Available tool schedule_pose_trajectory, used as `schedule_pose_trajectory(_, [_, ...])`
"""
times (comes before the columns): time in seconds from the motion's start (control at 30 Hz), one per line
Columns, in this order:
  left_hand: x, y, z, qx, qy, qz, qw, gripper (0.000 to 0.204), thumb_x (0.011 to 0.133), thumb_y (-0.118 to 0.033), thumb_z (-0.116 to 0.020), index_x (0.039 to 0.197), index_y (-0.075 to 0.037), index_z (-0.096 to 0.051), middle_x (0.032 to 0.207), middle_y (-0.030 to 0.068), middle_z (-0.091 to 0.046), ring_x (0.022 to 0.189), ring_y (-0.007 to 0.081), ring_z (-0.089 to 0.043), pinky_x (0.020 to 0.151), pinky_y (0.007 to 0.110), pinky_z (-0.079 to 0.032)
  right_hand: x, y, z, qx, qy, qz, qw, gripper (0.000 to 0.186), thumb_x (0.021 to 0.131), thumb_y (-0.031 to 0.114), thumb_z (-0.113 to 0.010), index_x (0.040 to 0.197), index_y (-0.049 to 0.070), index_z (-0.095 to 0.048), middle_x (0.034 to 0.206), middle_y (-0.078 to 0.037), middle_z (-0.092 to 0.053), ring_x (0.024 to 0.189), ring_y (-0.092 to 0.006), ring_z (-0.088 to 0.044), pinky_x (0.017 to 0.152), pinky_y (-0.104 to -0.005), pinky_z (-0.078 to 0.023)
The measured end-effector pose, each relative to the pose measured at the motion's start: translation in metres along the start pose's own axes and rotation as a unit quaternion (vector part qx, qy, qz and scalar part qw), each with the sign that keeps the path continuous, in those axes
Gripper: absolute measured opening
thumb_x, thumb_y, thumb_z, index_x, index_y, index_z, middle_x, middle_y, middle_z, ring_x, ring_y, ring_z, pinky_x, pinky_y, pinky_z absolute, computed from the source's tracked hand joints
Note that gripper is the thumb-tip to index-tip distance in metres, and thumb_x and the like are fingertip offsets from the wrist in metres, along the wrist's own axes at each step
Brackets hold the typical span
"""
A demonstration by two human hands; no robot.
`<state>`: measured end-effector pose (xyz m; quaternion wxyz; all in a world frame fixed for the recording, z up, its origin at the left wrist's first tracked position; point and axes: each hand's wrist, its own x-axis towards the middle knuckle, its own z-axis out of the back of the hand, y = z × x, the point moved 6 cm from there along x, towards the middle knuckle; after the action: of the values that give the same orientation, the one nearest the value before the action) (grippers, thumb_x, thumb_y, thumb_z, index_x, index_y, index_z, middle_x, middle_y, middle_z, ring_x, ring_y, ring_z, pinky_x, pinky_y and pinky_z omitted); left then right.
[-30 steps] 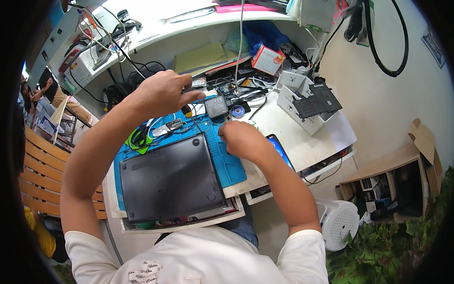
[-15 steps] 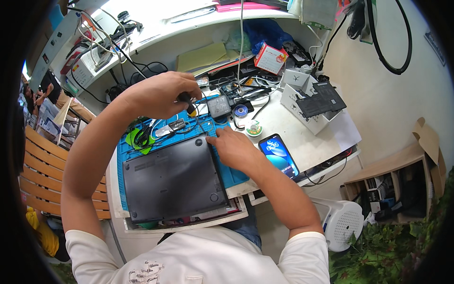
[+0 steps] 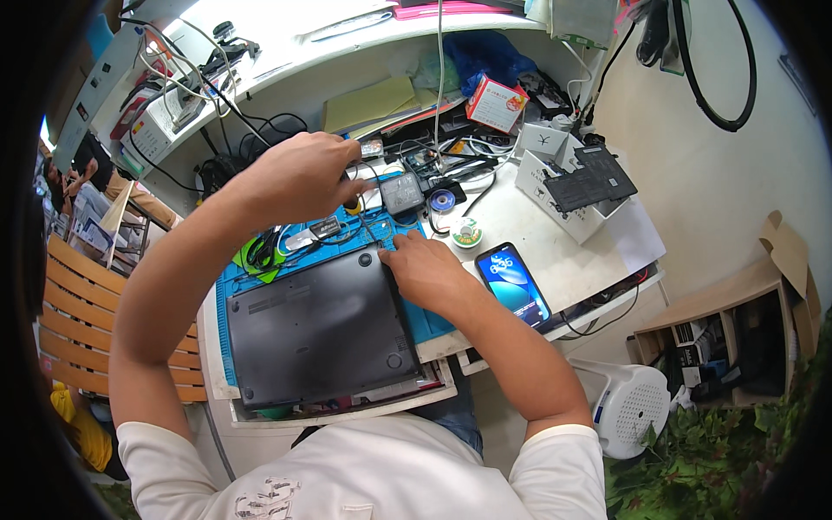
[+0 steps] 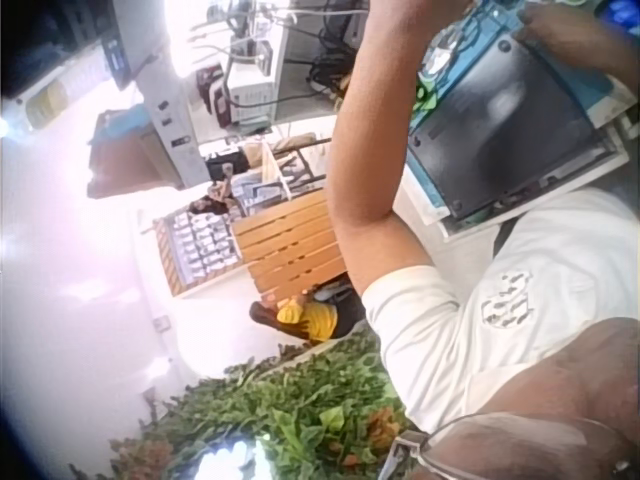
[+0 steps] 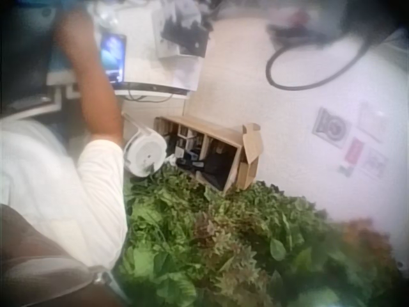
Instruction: The person connects internal cables to a motherboard, places a battery component into the chassis, and then positions and presses down the back cover of the laptop before using a screwdriver to secure it.
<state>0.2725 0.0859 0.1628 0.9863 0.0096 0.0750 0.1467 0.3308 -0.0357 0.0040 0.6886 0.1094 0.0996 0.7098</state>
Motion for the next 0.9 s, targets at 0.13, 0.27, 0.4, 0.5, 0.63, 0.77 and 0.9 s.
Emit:
schedule_pose_trajectory(0.13, [-0.013,0.007,0.007,-0.085,-0.071,-0.120,0.987,0.027,0.101,-0.019,-0.078,0.125,-0.005,-0.076,0.117,0.0162,-0.075,0.114,0.0364,-0.074,0.100,0.049,-0.058,0.000,-0.001,-0.001,0.002,-0.006,0.003,1.000,0.043,0.098,0.002,-0.064,0.139,0.007,-0.076,0.123,-0.017,-0.072,0.124,-0.0359,-0.067,0.099,-0.0470,-0.061])
schedule_pose_trajectory(0.27, [-0.006,0.006,0.006,-0.032,0.001,0.002,0.999,0.028,0.102,-0.021,-0.078,0.125,-0.004,-0.076,0.118,0.0173,-0.076,0.115,0.0386,-0.073,0.099,0.049,-0.058,-0.001,-0.001,0.002,-0.002,-0.007,0.008,1.000,0.038,0.101,0.005,-0.062,0.136,0.006,-0.077,0.121,-0.017,-0.073,0.122,-0.0359,-0.067,0.097,-0.0483,-0.061])
schedule_pose_trajectory(0.4, [-0.004,-0.002,0.010,-0.022,0.017,0.030,0.999,0.027,0.105,-0.023,-0.075,0.124,-0.005,-0.075,0.114,0.0180,-0.077,0.112,0.0402,-0.073,0.098,0.050,-0.058,0.002,0.001,0.001,-0.009,-0.011,0.014,1.000,0.033,0.105,0.007,-0.059,0.131,0.004,-0.078,0.119,-0.017,-0.073,0.121,-0.0355,-0.067,0.095,-0.0485,-0.061])
schedule_pose_trajectory(0.5, [-0.008,0.000,0.013,-0.051,-0.075,-0.100,0.991,0.025,0.108,-0.026,-0.070,0.121,-0.005,-0.076,0.106,0.0192,-0.078,0.109,0.0419,-0.074,0.097,0.051,-0.058,0.002,0.002,0.000,-0.015,-0.012,0.014,1.000,0.032,0.104,0.007,-0.060,0.131,0.004,-0.078,0.118,-0.016,-0.073,0.120,-0.0353,-0.067,0.095,-0.0480,-0.061])
schedule_pose_trajectory(0.63, [-0.002,0.002,0.009,0.011,0.001,0.069,0.998,0.026,0.108,-0.025,-0.067,0.125,-0.006,-0.075,0.107,0.0186,-0.078,0.111,0.0419,-0.074,0.098,0.051,-0.058,0.000,-0.001,-0.002,-0.018,-0.007,0.011,1.000,0.032,0.103,0.006,-0.061,0.131,0.004,-0.078,0.119,-0.016,-0.073,0.121,-0.0354,-0.068,0.095,-0.0478,-0.061])
schedule_pose_trajectory(0.77, [-0.015,0.003,0.011,-0.050,-0.096,-0.092,0.990,0.026,0.107,-0.023,-0.070,0.126,-0.007,-0.075,0.115,0.0171,-0.077,0.118,0.0402,-0.073,0.102,0.050,-0.057,0.000,-0.001,-0.001,-0.015,-0.011,0.020,1.000,0.034,0.102,0.005,-0.062,0.132,0.005,-0.078,0.117,-0.017,-0.073,0.120,-0.0355,-0.068,0.095,-0.0476,-0.062])
schedule_pose_trajectory(0.9, [-0.005,0.008,0.002,-0.055,-0.057,-0.083,0.993,0.026,0.106,-0.022,-0.072,0.126,-0.006,-0.074,0.120,0.0186,-0.076,0.116,0.0409,-0.073,0.102,0.050,-0.057,0.001,0.000,0.001,-0.015,-0.002,0.020,1.000,0.035,0.102,0.005,-0.061,0.134,0.005,-0.078,0.117,-0.017,-0.074,0.120,-0.0356,-0.069,0.095,-0.0475,-0.062])
